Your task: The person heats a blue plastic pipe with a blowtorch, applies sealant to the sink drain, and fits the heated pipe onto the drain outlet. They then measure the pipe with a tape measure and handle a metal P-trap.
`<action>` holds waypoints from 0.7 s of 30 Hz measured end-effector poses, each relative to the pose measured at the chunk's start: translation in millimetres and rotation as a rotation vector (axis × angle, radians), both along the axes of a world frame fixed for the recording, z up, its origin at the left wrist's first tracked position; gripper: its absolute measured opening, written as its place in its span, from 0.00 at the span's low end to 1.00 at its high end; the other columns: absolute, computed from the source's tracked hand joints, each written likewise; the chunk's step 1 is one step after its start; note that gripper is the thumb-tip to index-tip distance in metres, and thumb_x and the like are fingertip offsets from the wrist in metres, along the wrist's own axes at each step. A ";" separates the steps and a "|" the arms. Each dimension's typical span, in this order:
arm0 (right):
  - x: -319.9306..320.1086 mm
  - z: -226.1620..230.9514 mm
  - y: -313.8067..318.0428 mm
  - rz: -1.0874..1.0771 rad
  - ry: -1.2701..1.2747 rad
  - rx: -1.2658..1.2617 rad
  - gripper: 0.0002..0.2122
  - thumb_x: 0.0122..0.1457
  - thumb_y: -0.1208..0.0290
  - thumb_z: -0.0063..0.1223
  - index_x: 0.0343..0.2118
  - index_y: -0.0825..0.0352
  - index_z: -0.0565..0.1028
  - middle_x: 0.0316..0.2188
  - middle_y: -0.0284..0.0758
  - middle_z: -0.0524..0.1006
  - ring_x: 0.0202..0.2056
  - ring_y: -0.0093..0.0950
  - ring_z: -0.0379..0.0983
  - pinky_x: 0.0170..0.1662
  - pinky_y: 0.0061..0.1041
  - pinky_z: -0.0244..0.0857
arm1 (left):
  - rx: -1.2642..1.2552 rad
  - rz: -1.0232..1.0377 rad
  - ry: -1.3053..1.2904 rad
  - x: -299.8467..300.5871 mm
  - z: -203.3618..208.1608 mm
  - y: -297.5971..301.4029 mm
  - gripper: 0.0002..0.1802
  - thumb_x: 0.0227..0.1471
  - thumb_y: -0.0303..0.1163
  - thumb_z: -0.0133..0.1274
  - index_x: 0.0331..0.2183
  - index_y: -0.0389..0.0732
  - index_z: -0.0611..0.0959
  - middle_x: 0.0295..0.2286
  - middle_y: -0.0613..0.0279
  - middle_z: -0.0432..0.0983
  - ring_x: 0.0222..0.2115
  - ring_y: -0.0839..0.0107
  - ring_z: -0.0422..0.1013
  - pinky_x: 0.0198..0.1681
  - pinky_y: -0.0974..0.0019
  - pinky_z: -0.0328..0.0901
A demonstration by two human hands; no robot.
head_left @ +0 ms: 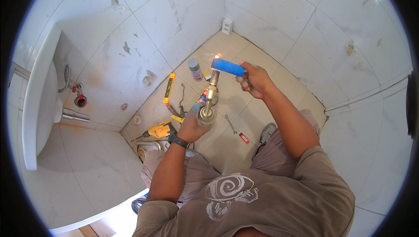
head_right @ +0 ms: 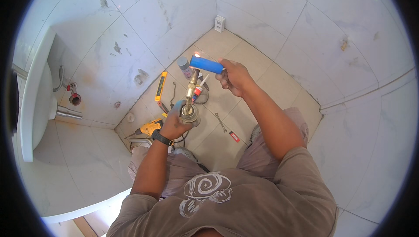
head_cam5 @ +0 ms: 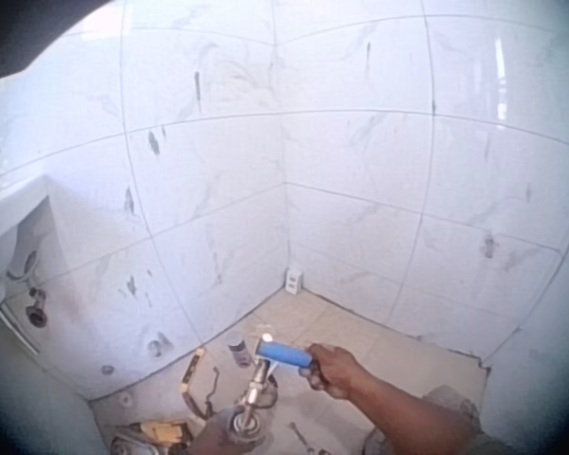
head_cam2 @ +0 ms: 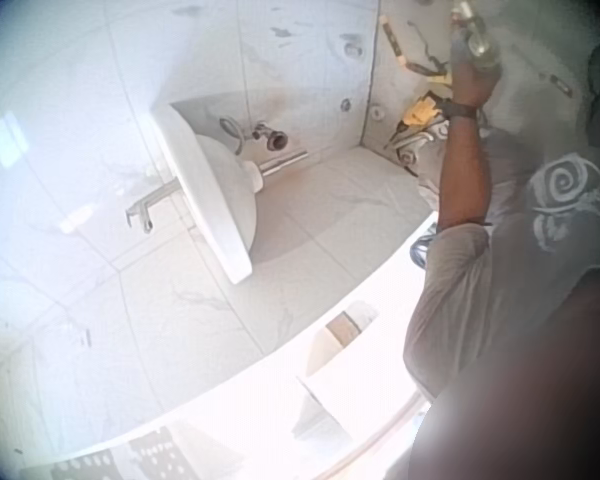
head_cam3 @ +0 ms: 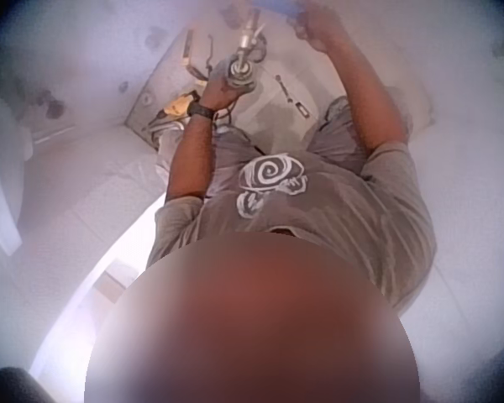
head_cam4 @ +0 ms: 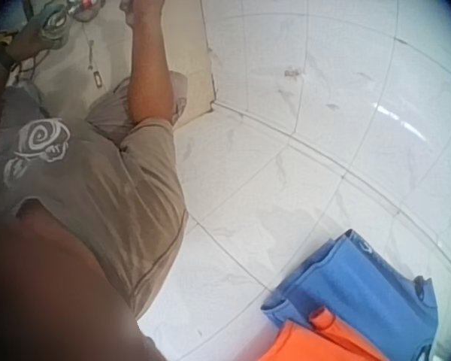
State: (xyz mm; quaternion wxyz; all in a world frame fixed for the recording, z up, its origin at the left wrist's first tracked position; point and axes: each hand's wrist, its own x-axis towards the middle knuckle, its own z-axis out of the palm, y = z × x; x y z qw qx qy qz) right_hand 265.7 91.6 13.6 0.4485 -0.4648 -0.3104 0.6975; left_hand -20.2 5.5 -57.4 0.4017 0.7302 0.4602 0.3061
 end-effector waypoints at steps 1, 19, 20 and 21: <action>-0.4 -1.1 0.4 -0.009 0.013 0.000 0.16 0.68 0.54 0.52 0.39 0.66 0.70 0.23 0.34 0.74 0.18 0.21 0.67 0.20 0.22 0.59 | 0.001 -0.004 0.010 0.0 -0.6 0.3 0.40 0.39 0.33 0.72 0.54 0.36 0.73 0.43 0.53 0.76 0.46 0.57 0.74 0.52 0.58 0.67; 37.4 -0.6 0.2 -0.203 -0.028 0.163 0.15 0.62 0.68 0.62 0.45 0.73 0.74 0.34 0.39 0.80 0.35 0.28 0.79 0.39 0.24 0.74 | -0.083 -0.002 -0.128 15.6 -16.9 -6.5 0.40 0.40 0.28 0.68 0.55 0.36 0.70 0.43 0.55 0.77 0.46 0.60 0.75 0.53 0.59 0.68; 48.2 -13.6 10.9 -0.218 0.046 0.159 0.14 0.63 0.68 0.61 0.45 0.73 0.74 0.34 0.40 0.80 0.35 0.29 0.79 0.40 0.24 0.75 | -0.133 0.004 -0.154 19.0 -20.2 -1.2 0.41 0.41 0.28 0.69 0.56 0.37 0.69 0.44 0.56 0.77 0.46 0.63 0.74 0.54 0.60 0.68; 58.4 -31.0 24.2 -0.266 0.051 0.134 0.14 0.63 0.68 0.61 0.45 0.73 0.74 0.35 0.40 0.80 0.35 0.29 0.79 0.40 0.25 0.75 | -0.180 0.009 -0.184 24.1 -24.2 7.8 0.42 0.41 0.27 0.70 0.57 0.37 0.68 0.45 0.58 0.77 0.47 0.66 0.74 0.54 0.61 0.69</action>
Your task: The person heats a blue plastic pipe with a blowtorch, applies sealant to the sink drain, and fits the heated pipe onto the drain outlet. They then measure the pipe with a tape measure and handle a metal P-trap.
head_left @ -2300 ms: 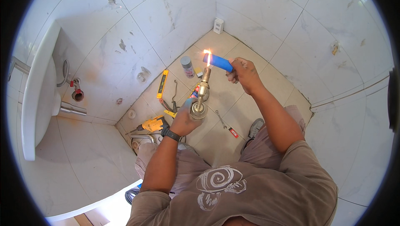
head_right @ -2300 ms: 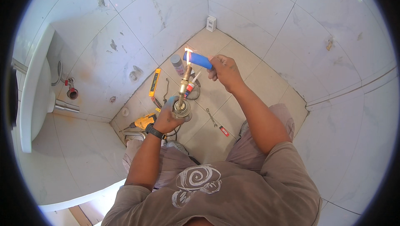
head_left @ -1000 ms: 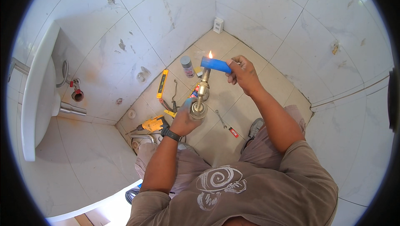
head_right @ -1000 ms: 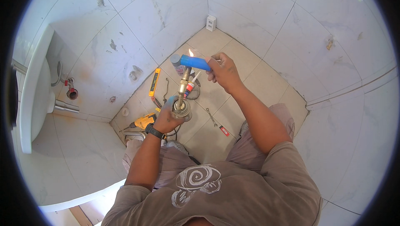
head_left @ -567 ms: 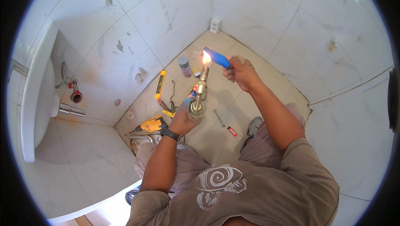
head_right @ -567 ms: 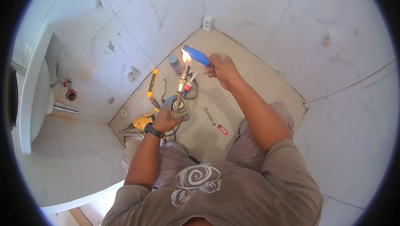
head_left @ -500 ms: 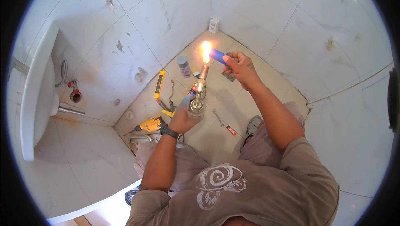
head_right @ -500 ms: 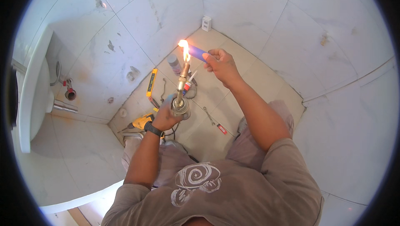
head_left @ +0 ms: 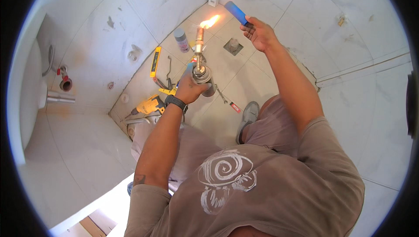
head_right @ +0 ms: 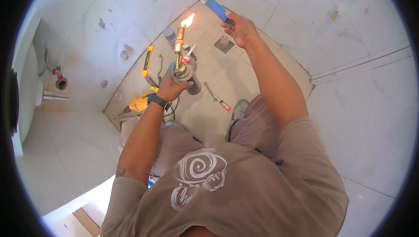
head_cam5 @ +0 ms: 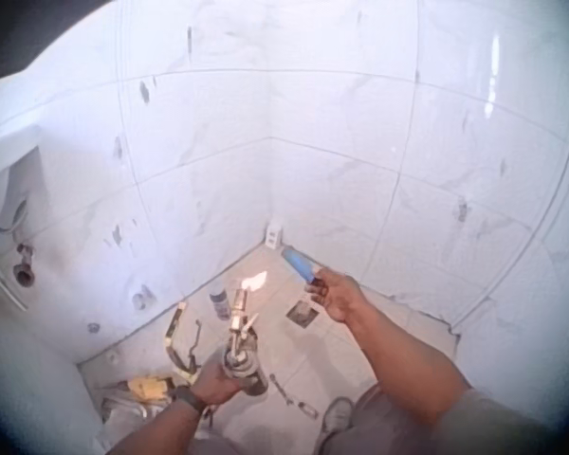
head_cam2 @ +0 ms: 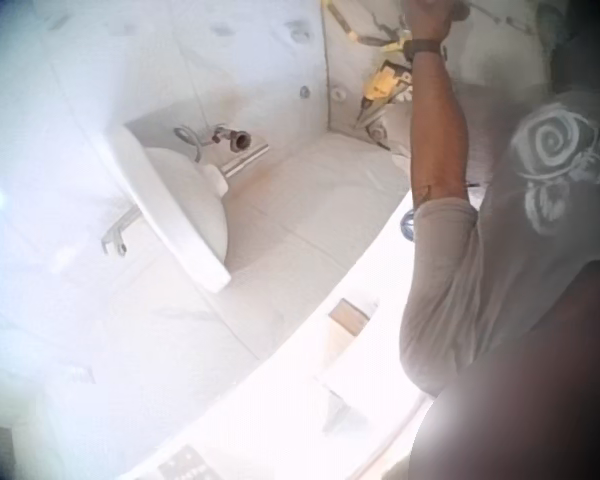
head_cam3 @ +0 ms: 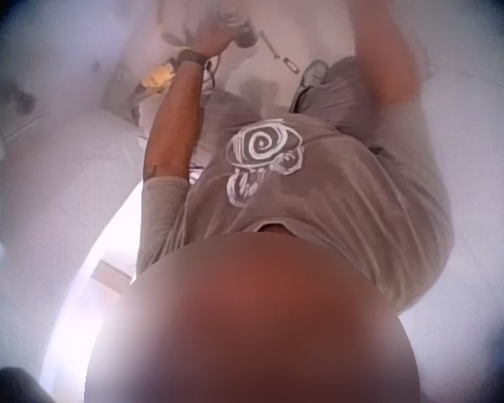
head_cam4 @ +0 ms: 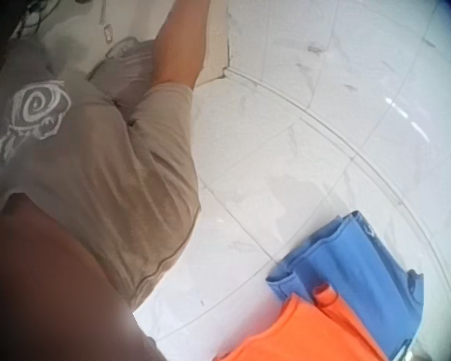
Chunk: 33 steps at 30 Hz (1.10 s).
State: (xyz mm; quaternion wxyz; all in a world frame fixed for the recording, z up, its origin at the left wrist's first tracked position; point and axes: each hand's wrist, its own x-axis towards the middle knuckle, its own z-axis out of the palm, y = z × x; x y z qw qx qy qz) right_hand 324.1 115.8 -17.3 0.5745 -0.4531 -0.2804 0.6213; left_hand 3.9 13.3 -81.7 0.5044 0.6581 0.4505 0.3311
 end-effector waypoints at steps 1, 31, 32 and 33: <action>10.0 -22.5 12.7 -0.039 0.013 -0.012 0.14 0.63 0.69 0.61 0.45 0.73 0.74 0.35 0.40 0.80 0.35 0.29 0.79 0.40 0.25 0.76 | 0.019 0.012 0.010 5.1 -4.6 10.3 0.42 0.41 0.27 0.70 0.57 0.37 0.68 0.45 0.58 0.77 0.47 0.66 0.74 0.54 0.61 0.69; 73.1 -374.9 84.5 -0.088 -1.428 -0.502 0.19 0.52 0.69 0.66 0.47 0.68 0.77 0.47 0.47 0.77 0.50 0.47 0.75 0.52 0.43 0.71 | 0.053 0.144 0.326 126.3 -223.9 147.7 0.38 0.41 0.28 0.70 0.53 0.33 0.70 0.44 0.44 0.73 0.46 0.47 0.72 0.50 0.53 0.68; 72.6 -374.3 84.7 -0.083 -1.424 -0.507 0.20 0.51 0.68 0.66 0.47 0.68 0.77 0.47 0.48 0.77 0.50 0.47 0.75 0.52 0.43 0.71 | 0.059 0.129 0.333 125.0 -225.1 147.6 0.38 0.41 0.28 0.70 0.53 0.34 0.70 0.44 0.44 0.72 0.47 0.47 0.72 0.50 0.53 0.68; 72.1 -373.3 85.0 -0.075 -1.421 -0.513 0.21 0.51 0.68 0.67 0.47 0.69 0.77 0.47 0.48 0.77 0.50 0.47 0.75 0.52 0.43 0.71 | 0.074 0.133 0.339 124.2 -226.1 147.2 0.38 0.41 0.28 0.69 0.53 0.34 0.70 0.45 0.44 0.72 0.47 0.47 0.72 0.50 0.53 0.68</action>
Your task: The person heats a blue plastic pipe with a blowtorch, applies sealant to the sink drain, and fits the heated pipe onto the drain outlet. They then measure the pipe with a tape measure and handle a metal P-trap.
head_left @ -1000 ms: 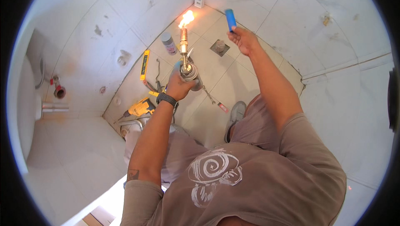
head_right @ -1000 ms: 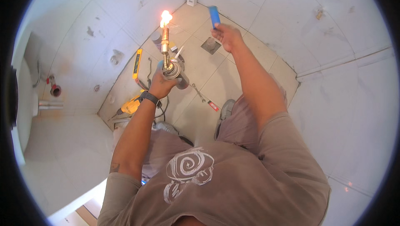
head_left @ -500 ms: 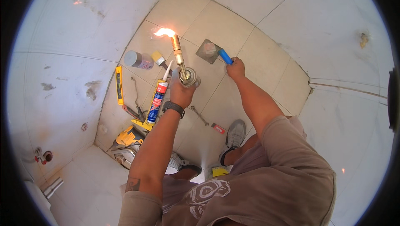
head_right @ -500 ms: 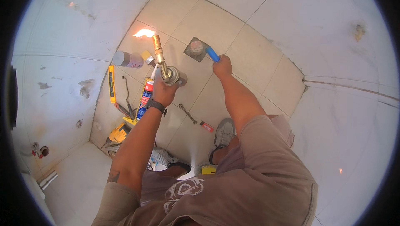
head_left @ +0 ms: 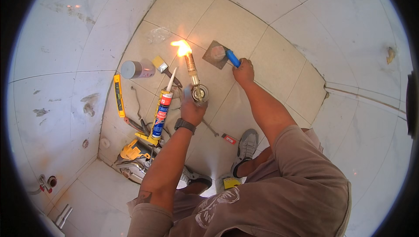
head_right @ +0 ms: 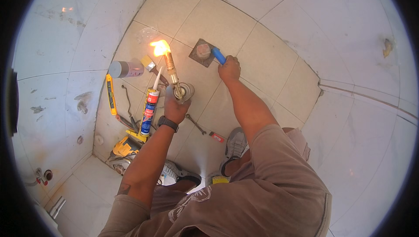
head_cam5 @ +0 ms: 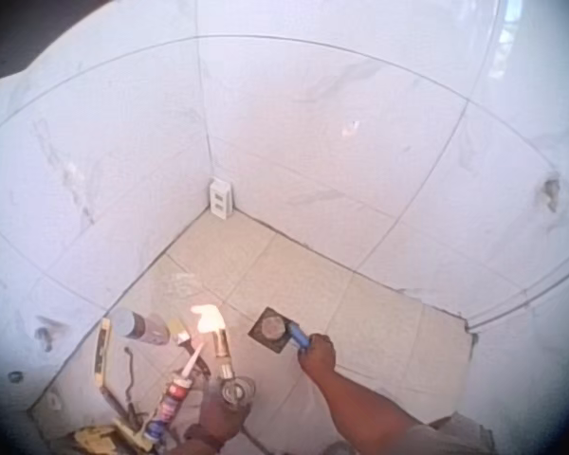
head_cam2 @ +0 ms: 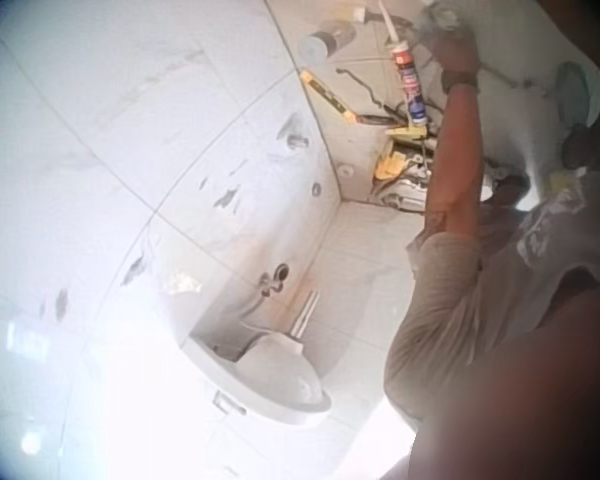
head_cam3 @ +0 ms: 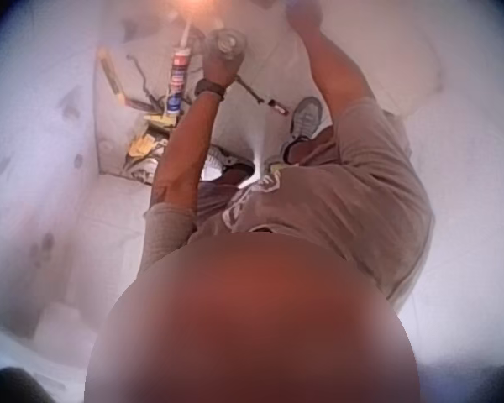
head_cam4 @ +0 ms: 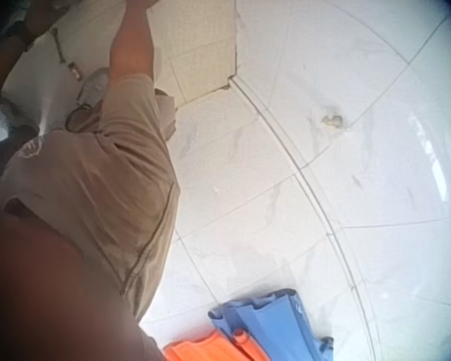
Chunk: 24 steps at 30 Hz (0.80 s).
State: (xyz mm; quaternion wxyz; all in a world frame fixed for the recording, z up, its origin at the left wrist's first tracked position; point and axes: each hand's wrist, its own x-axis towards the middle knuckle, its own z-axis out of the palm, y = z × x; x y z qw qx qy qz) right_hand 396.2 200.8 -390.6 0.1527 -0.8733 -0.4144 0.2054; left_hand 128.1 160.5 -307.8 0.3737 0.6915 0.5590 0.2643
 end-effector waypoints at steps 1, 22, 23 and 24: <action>-0.8 1.3 0.6 -0.010 0.011 -0.011 0.22 0.50 0.67 0.67 0.48 0.69 0.76 0.48 0.49 0.76 0.50 0.47 0.75 0.52 0.43 0.71 | 0.003 -0.020 0.007 -0.4 -0.9 -0.6 0.38 0.41 0.28 0.69 0.53 0.34 0.70 0.44 0.45 0.73 0.46 0.46 0.72 0.50 0.52 0.68; 7.2 10.5 -8.9 0.015 0.032 0.029 0.28 0.48 0.65 0.68 0.50 0.73 0.71 0.50 0.56 0.72 0.50 0.54 0.75 0.52 0.46 0.72 | -0.010 0.185 0.686 -91.2 13.4 -22.3 0.43 0.50 0.37 0.63 0.62 0.35 0.64 0.56 0.40 0.66 0.57 0.42 0.66 0.60 0.47 0.62; 10.3 3.0 -14.4 -0.028 0.032 0.020 0.29 0.48 0.65 0.68 0.51 0.74 0.71 0.50 0.56 0.72 0.50 0.54 0.74 0.53 0.46 0.71 | -0.185 0.178 0.763 -106.6 10.1 -21.4 0.41 0.52 0.39 0.61 0.62 0.36 0.64 0.56 0.40 0.67 0.56 0.42 0.68 0.59 0.47 0.63; 14.5 -6.8 -21.1 -0.065 0.026 0.019 0.30 0.48 0.65 0.67 0.52 0.75 0.70 0.51 0.56 0.71 0.51 0.54 0.74 0.55 0.46 0.70 | -0.319 0.177 0.861 -120.8 5.3 -21.3 0.39 0.53 0.41 0.60 0.62 0.36 0.65 0.55 0.41 0.68 0.55 0.43 0.70 0.58 0.47 0.65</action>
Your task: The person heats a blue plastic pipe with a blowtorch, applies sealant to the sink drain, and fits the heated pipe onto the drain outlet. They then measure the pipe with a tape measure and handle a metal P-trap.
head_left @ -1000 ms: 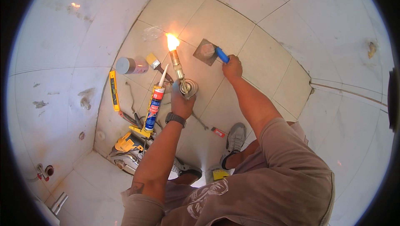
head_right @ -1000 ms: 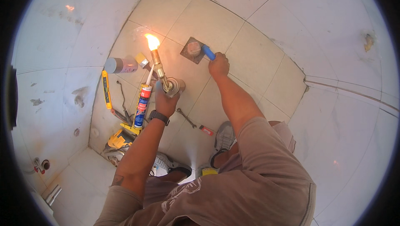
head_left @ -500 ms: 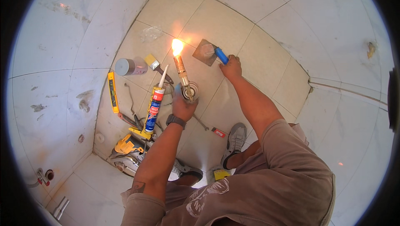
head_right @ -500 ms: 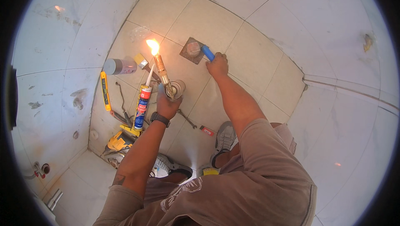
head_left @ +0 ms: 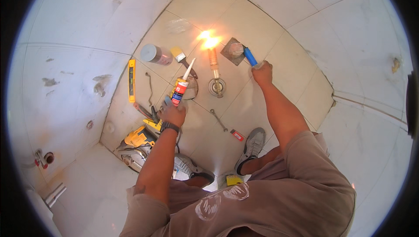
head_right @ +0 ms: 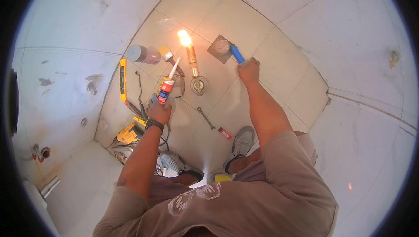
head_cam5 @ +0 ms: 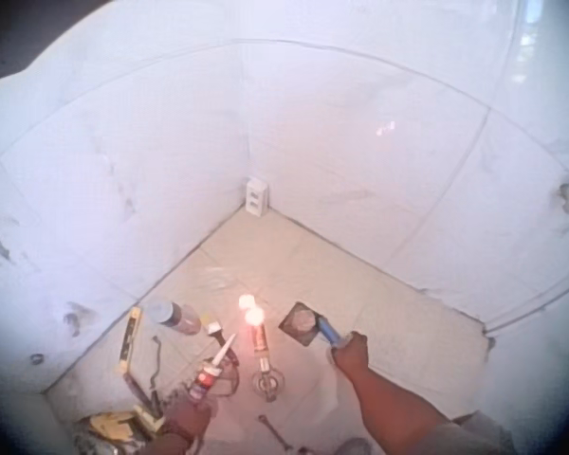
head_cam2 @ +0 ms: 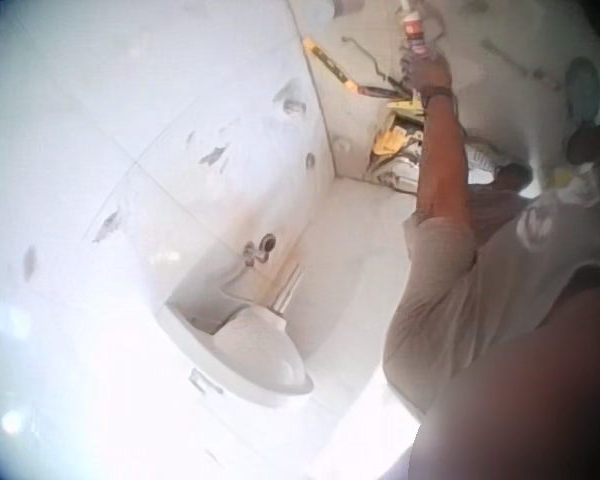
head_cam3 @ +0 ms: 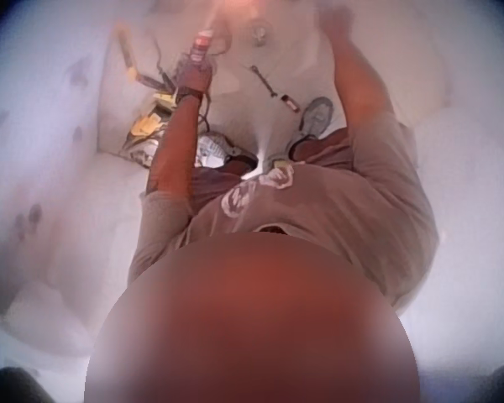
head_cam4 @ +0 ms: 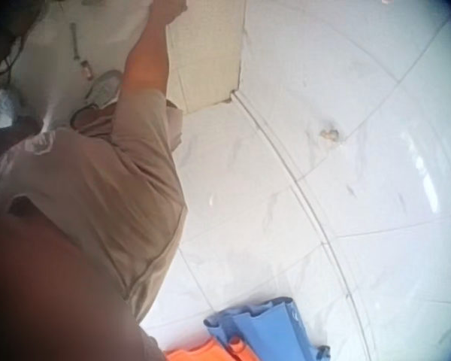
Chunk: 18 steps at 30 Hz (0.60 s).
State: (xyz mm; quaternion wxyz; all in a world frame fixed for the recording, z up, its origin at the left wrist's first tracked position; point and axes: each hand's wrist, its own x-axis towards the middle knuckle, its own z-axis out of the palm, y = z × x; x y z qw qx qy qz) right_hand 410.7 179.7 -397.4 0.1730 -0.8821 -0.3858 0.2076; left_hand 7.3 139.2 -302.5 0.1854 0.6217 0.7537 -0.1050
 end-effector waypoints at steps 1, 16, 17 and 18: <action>5.0 -11.9 -4.7 -0.012 -0.033 0.075 0.30 0.49 0.65 0.67 0.53 0.76 0.70 0.52 0.57 0.71 0.52 0.54 0.73 0.56 0.46 0.70 | -0.074 0.004 -0.061 -12.4 -5.9 1.5 0.37 0.54 0.41 0.58 0.61 0.36 0.66 0.53 0.40 0.70 0.53 0.43 0.71 0.56 0.46 0.66; -149.4 292.5 -43.7 0.599 0.503 0.593 0.22 0.64 0.71 0.55 0.60 0.71 0.70 0.52 0.42 0.76 0.52 0.35 0.74 0.57 0.33 0.67 | 0.696 0.224 -0.765 -72.3 268.8 -98.1 0.29 0.54 0.44 0.62 0.50 0.35 0.73 0.38 0.49 0.79 0.41 0.54 0.77 0.46 0.54 0.70; -170.6 308.6 -62.8 0.820 0.518 0.391 0.23 0.62 0.72 0.56 0.61 0.68 0.70 0.52 0.41 0.76 0.50 0.32 0.74 0.54 0.32 0.68 | 0.813 0.258 -0.853 -78.3 290.2 -110.1 0.29 0.55 0.44 0.63 0.50 0.36 0.73 0.38 0.52 0.79 0.41 0.59 0.78 0.46 0.57 0.70; -192.8 319.2 -84.6 1.035 0.513 0.313 0.26 0.57 0.74 0.62 0.60 0.66 0.71 0.50 0.40 0.77 0.48 0.31 0.75 0.51 0.31 0.70 | 0.770 0.343 -1.018 -85.5 306.9 -120.6 0.29 0.56 0.44 0.63 0.51 0.36 0.73 0.39 0.53 0.78 0.41 0.61 0.77 0.46 0.58 0.70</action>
